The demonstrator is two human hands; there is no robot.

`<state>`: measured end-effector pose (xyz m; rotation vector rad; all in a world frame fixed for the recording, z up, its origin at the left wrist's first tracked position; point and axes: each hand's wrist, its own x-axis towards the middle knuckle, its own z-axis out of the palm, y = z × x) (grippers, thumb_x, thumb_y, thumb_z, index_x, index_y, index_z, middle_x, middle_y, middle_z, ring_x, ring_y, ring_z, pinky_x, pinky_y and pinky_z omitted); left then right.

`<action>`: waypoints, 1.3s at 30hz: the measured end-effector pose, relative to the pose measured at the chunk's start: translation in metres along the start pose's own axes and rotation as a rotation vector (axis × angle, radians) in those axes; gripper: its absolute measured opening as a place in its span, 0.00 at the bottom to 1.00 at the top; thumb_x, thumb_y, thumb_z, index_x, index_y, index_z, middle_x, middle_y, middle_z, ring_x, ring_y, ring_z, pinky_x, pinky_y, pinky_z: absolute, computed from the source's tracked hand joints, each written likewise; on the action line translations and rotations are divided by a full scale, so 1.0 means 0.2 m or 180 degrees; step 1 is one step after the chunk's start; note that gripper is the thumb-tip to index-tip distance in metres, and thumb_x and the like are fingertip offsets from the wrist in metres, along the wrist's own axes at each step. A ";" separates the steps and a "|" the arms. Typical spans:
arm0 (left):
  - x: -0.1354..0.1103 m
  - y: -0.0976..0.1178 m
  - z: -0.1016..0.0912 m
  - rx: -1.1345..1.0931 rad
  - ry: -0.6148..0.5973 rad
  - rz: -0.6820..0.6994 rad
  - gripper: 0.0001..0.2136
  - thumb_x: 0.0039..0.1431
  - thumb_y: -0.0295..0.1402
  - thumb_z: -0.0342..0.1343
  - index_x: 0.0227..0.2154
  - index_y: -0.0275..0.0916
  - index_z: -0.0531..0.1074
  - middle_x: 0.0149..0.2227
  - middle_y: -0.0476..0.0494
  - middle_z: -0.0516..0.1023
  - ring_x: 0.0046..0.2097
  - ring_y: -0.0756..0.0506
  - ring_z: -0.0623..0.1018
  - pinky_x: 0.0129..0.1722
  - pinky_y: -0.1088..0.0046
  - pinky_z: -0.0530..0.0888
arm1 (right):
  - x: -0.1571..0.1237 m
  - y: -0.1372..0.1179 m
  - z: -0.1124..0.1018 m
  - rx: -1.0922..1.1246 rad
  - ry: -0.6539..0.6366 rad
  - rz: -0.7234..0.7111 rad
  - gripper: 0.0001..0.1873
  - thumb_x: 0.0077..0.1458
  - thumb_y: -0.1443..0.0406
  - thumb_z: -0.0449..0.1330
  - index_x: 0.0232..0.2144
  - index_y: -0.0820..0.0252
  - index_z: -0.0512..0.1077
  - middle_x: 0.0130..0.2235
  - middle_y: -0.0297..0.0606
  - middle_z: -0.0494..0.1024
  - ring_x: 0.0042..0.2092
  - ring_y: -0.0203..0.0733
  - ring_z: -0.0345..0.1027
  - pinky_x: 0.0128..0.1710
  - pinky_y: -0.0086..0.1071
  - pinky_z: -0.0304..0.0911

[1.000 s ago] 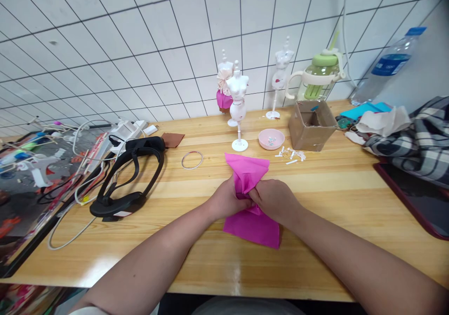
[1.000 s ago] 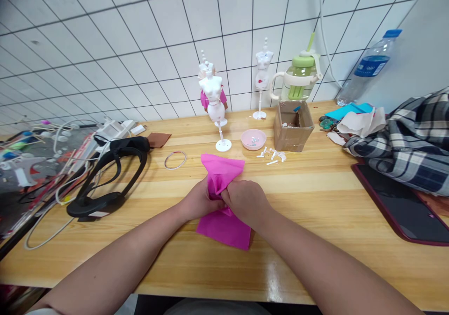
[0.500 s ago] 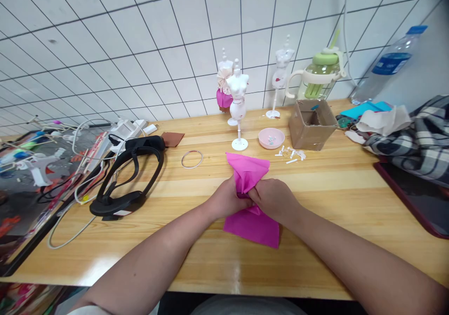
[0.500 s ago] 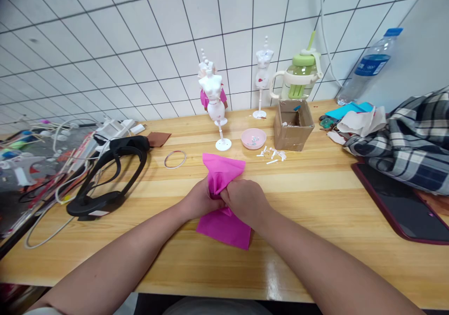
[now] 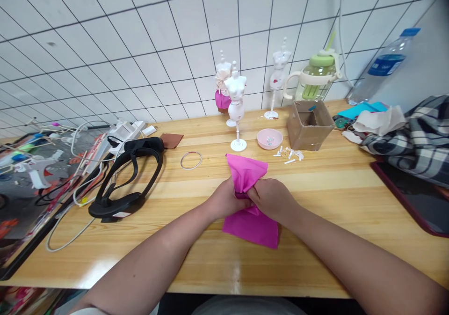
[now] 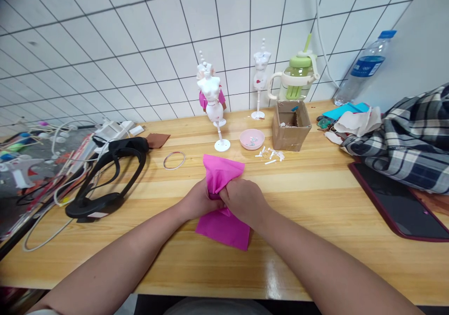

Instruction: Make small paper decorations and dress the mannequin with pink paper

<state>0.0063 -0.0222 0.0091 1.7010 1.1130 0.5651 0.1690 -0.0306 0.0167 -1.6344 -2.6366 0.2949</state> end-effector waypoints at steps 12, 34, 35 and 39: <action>-0.02 -0.01 -0.01 -0.0278 -0.0023 -0.0006 0.20 0.46 0.29 0.65 0.44 0.36 0.70 0.40 0.44 0.80 0.41 0.43 0.79 0.42 0.69 0.74 | 0.01 0.10 -0.05 0.0714 0.0225 0.0399 0.17 0.66 0.62 0.43 0.35 0.59 0.71 0.34 0.38 0.79 0.34 0.39 0.72 0.29 0.29 0.50; -0.02 -0.06 -0.02 -0.1228 -0.0294 -0.0033 0.25 0.52 0.40 0.63 0.49 0.37 0.63 0.40 0.43 0.76 0.38 0.46 0.76 0.39 0.70 0.72 | -0.01 0.11 -0.04 0.0508 0.0188 -0.0213 0.21 0.67 0.63 0.41 0.35 0.62 0.72 0.35 0.41 0.78 0.35 0.40 0.71 0.33 0.30 0.55; -0.01 -0.06 -0.02 -0.1230 -0.0271 -0.0004 0.25 0.52 0.40 0.63 0.49 0.37 0.62 0.41 0.42 0.76 0.40 0.45 0.76 0.40 0.70 0.72 | -0.01 0.11 -0.04 0.0452 0.0181 -0.0218 0.21 0.67 0.63 0.42 0.35 0.61 0.73 0.35 0.41 0.78 0.34 0.40 0.71 0.32 0.30 0.55; -0.01 -0.06 -0.02 -0.1179 -0.0252 0.0151 0.24 0.53 0.38 0.62 0.50 0.37 0.62 0.44 0.41 0.76 0.46 0.43 0.76 0.45 0.68 0.72 | -0.01 0.09 -0.04 0.0343 0.0169 -0.0223 0.21 0.67 0.62 0.41 0.34 0.60 0.73 0.34 0.41 0.78 0.33 0.41 0.71 0.30 0.31 0.54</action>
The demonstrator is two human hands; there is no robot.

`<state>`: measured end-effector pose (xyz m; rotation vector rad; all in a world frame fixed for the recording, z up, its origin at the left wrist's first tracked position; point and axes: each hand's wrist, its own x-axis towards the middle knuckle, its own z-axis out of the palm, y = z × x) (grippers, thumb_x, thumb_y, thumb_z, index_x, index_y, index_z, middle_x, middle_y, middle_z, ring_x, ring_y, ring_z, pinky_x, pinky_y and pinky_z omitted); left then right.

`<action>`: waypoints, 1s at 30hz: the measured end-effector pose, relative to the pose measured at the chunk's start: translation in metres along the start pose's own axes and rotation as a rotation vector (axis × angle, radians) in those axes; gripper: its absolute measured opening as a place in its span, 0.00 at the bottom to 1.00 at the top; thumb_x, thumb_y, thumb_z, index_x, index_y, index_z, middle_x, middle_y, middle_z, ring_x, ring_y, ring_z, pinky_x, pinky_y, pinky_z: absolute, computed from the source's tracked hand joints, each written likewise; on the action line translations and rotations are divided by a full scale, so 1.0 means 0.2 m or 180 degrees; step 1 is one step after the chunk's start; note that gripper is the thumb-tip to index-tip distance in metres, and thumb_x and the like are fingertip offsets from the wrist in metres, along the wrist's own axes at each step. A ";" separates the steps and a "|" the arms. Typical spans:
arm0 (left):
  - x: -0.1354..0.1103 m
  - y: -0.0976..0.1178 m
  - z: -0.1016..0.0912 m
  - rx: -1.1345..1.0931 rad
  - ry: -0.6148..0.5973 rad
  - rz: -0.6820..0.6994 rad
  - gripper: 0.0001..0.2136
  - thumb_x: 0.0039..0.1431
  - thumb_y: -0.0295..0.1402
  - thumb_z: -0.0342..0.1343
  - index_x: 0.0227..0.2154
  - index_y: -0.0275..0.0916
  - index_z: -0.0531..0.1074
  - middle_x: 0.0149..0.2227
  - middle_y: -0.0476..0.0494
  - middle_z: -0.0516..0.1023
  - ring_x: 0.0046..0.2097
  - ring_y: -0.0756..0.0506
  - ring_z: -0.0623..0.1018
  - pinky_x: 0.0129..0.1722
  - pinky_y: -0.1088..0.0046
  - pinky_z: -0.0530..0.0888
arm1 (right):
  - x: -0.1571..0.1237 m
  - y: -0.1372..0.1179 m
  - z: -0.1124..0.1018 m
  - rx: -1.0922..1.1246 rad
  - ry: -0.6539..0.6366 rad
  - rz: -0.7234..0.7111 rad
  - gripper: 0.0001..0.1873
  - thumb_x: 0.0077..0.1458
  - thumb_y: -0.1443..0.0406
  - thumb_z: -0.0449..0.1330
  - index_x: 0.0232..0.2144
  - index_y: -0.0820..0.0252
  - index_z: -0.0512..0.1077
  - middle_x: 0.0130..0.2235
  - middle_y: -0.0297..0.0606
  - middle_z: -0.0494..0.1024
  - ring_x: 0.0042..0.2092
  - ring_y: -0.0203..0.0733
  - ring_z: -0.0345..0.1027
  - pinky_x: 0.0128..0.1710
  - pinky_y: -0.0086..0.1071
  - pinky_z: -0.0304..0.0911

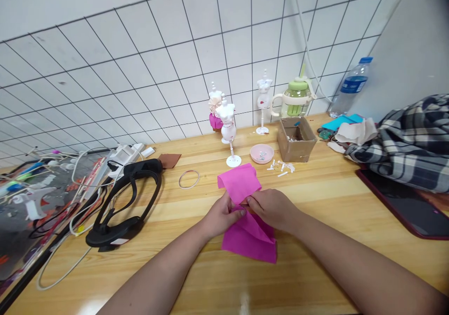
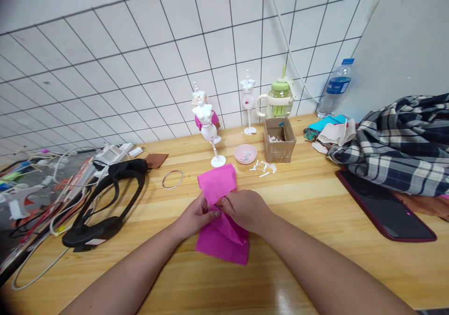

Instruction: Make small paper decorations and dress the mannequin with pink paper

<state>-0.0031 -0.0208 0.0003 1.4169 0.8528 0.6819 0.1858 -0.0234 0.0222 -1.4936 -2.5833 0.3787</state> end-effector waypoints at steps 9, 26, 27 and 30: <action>0.00 0.01 0.01 -0.0035 -0.0006 -0.0095 0.24 0.51 0.36 0.63 0.49 0.39 0.62 0.40 0.45 0.75 0.45 0.44 0.75 0.44 0.69 0.72 | 0.00 -0.02 -0.01 -0.0198 -0.0070 -0.0003 0.22 0.67 0.63 0.41 0.34 0.60 0.73 0.34 0.42 0.79 0.33 0.42 0.72 0.29 0.32 0.53; -0.01 -0.01 0.01 0.0316 0.0079 -0.0284 0.18 0.51 0.36 0.63 0.41 0.38 0.63 0.24 0.56 0.66 0.24 0.54 0.66 0.24 0.80 0.63 | -0.01 -0.04 -0.01 -0.0402 -0.0104 0.0007 0.22 0.67 0.62 0.41 0.33 0.58 0.74 0.32 0.40 0.78 0.32 0.42 0.72 0.26 0.31 0.50; -0.01 -0.01 0.01 0.0252 0.0021 -0.0248 0.18 0.51 0.36 0.62 0.41 0.38 0.63 0.24 0.56 0.66 0.24 0.54 0.66 0.24 0.80 0.63 | -0.01 -0.04 -0.01 -0.0387 -0.0104 0.0054 0.22 0.67 0.62 0.41 0.33 0.58 0.74 0.32 0.40 0.78 0.32 0.42 0.72 0.26 0.31 0.49; -0.02 0.01 0.02 0.0195 -0.0125 -0.0146 0.18 0.55 0.35 0.59 0.46 0.38 0.61 0.28 0.54 0.70 0.26 0.53 0.70 0.27 0.79 0.67 | 0.00 -0.03 -0.01 -0.0328 -0.0048 0.0112 0.21 0.67 0.62 0.42 0.32 0.59 0.74 0.32 0.40 0.78 0.31 0.41 0.71 0.26 0.31 0.48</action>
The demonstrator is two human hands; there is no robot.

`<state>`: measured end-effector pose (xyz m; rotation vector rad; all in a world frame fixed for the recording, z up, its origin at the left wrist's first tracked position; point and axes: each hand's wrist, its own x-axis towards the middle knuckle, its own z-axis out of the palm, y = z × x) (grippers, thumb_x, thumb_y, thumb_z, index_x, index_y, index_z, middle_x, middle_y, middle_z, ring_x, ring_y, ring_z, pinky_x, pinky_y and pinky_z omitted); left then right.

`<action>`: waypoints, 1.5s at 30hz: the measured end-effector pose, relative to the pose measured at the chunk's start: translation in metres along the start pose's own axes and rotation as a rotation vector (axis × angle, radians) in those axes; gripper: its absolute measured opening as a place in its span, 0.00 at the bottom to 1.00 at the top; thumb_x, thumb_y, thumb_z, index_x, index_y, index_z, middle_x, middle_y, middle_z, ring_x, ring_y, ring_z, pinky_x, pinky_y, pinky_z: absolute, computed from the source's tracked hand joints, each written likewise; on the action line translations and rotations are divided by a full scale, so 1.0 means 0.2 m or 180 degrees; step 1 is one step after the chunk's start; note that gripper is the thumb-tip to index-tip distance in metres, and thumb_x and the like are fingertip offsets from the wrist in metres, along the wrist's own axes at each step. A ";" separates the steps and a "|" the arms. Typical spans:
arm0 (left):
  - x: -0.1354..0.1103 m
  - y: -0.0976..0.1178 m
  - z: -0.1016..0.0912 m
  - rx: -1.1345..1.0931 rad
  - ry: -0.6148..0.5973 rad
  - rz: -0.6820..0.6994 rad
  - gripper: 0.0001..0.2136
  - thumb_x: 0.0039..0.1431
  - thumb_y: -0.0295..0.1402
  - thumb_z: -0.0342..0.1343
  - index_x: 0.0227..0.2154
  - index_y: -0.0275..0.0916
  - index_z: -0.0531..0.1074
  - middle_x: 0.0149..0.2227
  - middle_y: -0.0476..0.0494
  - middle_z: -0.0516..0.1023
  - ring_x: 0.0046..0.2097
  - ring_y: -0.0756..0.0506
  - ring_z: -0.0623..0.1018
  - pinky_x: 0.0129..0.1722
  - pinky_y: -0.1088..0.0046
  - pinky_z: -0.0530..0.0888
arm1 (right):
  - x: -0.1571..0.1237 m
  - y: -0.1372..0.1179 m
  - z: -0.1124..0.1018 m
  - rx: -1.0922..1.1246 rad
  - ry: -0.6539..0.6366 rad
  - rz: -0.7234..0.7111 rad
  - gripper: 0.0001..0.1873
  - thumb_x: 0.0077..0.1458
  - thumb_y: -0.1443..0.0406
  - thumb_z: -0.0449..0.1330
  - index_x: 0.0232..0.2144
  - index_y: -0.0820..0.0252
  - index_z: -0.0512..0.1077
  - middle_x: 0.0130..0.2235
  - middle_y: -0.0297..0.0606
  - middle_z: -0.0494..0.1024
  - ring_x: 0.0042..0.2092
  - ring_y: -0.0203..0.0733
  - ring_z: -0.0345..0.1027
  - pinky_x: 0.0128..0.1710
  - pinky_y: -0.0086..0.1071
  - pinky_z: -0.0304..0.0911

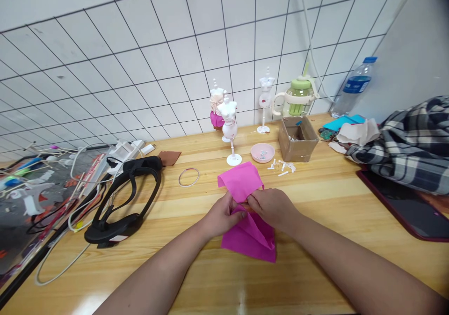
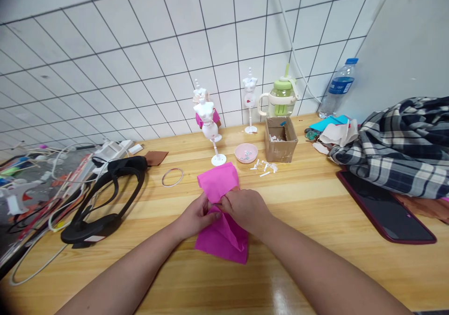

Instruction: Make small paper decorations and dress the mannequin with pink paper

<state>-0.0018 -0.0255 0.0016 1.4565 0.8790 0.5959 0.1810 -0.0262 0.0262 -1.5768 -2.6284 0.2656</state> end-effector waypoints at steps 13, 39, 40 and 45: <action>-0.11 0.17 -0.13 0.2530 -0.0754 0.0753 0.16 0.51 0.20 0.53 0.41 0.41 0.77 0.40 0.44 0.78 0.41 0.46 0.76 0.42 0.72 0.72 | -0.06 0.28 -0.04 0.1962 0.1659 0.0174 0.22 0.65 0.53 0.41 0.43 0.57 0.70 0.34 0.36 0.77 0.31 0.39 0.69 0.32 0.30 0.59; -0.04 0.05 -0.22 0.2706 -0.0309 0.1019 0.17 0.50 0.21 0.55 0.39 0.47 0.79 0.55 0.48 0.74 0.61 0.41 0.67 0.65 0.56 0.53 | 0.03 0.12 0.08 0.1454 0.0558 0.0170 0.18 0.58 0.61 0.55 0.50 0.52 0.72 0.42 0.38 0.78 0.42 0.43 0.72 0.40 0.32 0.61; -0.04 0.05 -0.22 0.2684 -0.0178 0.1057 0.16 0.51 0.22 0.56 0.38 0.48 0.79 0.55 0.48 0.74 0.62 0.40 0.66 0.65 0.54 0.50 | 0.03 0.14 0.09 0.1557 0.0600 0.0217 0.18 0.57 0.61 0.55 0.49 0.53 0.73 0.42 0.39 0.77 0.43 0.43 0.71 0.41 0.33 0.62; -0.03 0.04 -0.23 0.1495 0.0371 0.0880 0.10 0.58 0.36 0.57 0.38 0.42 0.80 0.53 0.39 0.75 0.57 0.39 0.70 0.59 0.58 0.62 | 0.05 0.18 0.07 0.2552 0.0755 0.0061 0.19 0.47 0.71 0.56 0.43 0.55 0.76 0.46 0.39 0.76 0.45 0.43 0.70 0.46 0.34 0.63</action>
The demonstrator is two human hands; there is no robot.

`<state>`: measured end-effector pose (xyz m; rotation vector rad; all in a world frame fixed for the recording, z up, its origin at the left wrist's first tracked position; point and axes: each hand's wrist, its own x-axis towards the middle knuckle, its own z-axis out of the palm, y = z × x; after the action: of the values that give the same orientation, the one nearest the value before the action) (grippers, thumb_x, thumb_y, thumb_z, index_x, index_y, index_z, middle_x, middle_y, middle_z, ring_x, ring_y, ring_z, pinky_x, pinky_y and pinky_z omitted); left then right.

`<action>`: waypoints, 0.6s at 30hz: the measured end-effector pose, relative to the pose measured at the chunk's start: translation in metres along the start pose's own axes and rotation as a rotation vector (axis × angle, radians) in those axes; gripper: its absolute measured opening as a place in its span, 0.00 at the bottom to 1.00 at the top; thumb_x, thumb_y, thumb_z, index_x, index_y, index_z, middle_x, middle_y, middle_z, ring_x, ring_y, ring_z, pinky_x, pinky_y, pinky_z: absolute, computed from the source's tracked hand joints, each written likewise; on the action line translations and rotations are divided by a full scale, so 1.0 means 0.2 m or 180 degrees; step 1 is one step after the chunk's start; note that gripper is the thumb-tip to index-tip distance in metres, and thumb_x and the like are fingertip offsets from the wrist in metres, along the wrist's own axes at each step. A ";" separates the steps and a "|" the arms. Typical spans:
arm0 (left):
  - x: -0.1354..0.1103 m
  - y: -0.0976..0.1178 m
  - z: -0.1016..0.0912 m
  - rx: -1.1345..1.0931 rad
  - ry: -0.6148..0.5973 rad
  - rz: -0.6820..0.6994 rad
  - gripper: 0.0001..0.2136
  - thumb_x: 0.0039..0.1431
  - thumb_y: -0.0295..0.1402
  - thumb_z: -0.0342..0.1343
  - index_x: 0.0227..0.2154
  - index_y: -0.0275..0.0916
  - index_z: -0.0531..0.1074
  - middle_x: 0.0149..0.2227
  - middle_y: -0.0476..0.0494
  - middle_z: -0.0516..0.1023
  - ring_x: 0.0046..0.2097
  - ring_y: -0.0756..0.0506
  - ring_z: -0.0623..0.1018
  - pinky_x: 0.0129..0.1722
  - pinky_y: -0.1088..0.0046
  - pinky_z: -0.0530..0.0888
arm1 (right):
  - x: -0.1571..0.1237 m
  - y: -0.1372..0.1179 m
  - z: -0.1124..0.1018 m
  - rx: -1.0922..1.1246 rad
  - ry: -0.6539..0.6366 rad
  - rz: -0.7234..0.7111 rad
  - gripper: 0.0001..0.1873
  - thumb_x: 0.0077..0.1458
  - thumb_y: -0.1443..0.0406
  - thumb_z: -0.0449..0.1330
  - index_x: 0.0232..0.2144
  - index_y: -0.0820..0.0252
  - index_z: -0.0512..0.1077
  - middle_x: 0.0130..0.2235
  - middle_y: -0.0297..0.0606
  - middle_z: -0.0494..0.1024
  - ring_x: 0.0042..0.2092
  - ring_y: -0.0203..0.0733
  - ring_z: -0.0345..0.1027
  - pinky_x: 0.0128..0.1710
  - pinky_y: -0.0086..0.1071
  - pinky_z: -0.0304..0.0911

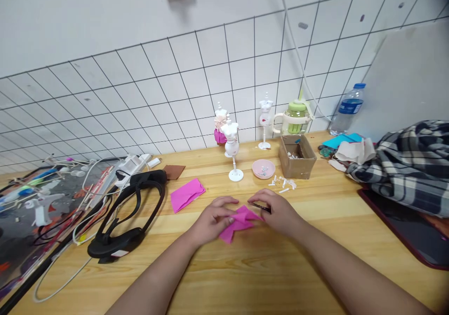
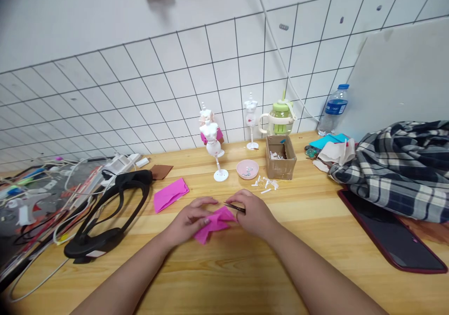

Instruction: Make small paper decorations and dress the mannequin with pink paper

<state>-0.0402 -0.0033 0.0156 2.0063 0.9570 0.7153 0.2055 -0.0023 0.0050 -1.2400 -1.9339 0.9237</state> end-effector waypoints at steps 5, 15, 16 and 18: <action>0.00 -0.02 0.01 -0.1941 0.0300 -0.1169 0.18 0.55 0.48 0.58 0.35 0.36 0.79 0.32 0.43 0.80 0.32 0.46 0.76 0.35 0.71 0.71 | 0.00 -0.01 0.00 0.1801 -0.0499 0.0177 0.28 0.46 0.68 0.60 0.52 0.55 0.69 0.52 0.41 0.74 0.50 0.45 0.69 0.47 0.36 0.65; 0.03 -0.06 0.04 -0.2417 0.0365 -0.0887 0.32 0.48 0.58 0.58 0.49 0.39 0.72 0.47 0.36 0.78 0.47 0.39 0.77 0.46 0.63 0.72 | 0.04 0.02 0.04 0.1247 0.0465 0.0500 0.13 0.48 0.59 0.62 0.35 0.61 0.74 0.30 0.34 0.74 0.33 0.39 0.68 0.37 0.33 0.64; 0.04 -0.06 0.03 -0.2312 0.0314 -0.0787 0.33 0.47 0.57 0.60 0.50 0.38 0.71 0.48 0.36 0.77 0.48 0.39 0.76 0.47 0.63 0.71 | 0.04 0.01 0.03 0.1273 0.0506 0.0476 0.13 0.48 0.59 0.62 0.35 0.61 0.74 0.30 0.34 0.74 0.33 0.39 0.68 0.36 0.33 0.64; 0.04 -0.05 0.03 -0.1926 0.0280 -0.0745 0.29 0.46 0.51 0.64 0.47 0.37 0.73 0.45 0.38 0.78 0.47 0.39 0.76 0.48 0.64 0.71 | 0.04 0.01 0.02 0.1369 0.0519 0.0471 0.14 0.48 0.59 0.62 0.37 0.61 0.74 0.31 0.34 0.74 0.34 0.39 0.68 0.38 0.34 0.64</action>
<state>-0.0348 0.0055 0.0065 1.3235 0.8751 0.8451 0.1999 0.0054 0.0017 -1.1676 -1.4345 1.1989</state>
